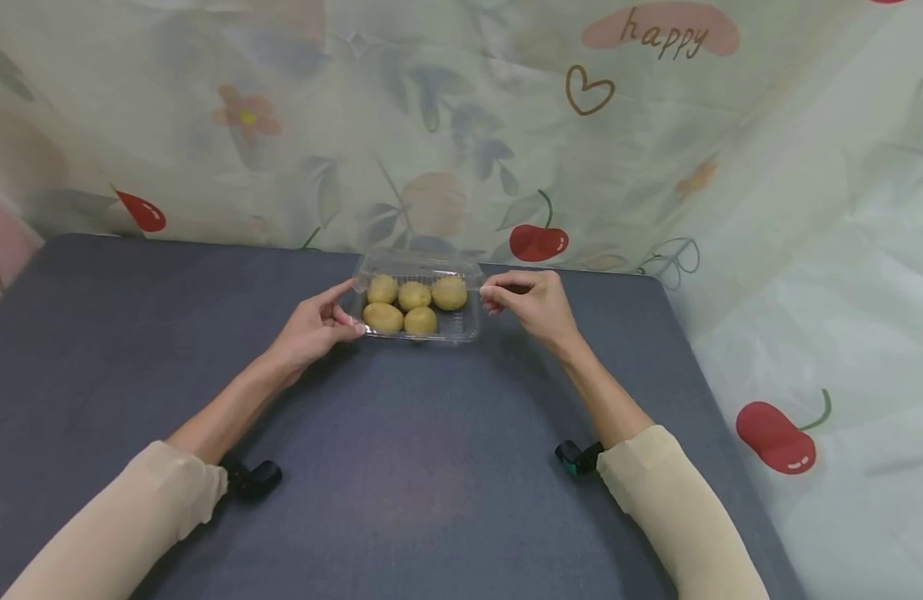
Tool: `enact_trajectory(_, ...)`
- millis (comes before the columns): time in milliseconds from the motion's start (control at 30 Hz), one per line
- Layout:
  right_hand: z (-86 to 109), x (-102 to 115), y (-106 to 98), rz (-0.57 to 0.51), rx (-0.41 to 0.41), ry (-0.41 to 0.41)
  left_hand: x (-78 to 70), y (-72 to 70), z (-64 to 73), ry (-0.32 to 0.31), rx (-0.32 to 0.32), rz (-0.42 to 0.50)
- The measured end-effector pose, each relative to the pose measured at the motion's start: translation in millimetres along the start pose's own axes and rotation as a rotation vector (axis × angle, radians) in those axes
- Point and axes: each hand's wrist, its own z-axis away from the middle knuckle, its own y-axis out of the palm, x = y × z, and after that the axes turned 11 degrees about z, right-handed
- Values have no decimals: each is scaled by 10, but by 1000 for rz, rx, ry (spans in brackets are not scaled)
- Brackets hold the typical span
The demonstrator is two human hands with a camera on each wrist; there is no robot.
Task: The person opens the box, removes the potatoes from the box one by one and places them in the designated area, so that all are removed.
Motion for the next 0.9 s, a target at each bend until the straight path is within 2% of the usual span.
enact_trajectory(333,-110,41,-25,-56,-17,10,-5,-15,5,15,23,-17)
enact_trajectory(700,-256,28,-41,-103,-45,-86,-29,-67,-20,-19,76,-52)
enact_trajectory(900,-326,36,-46,-84,-104,-92,-39,-90,-48,-14,102,-33)
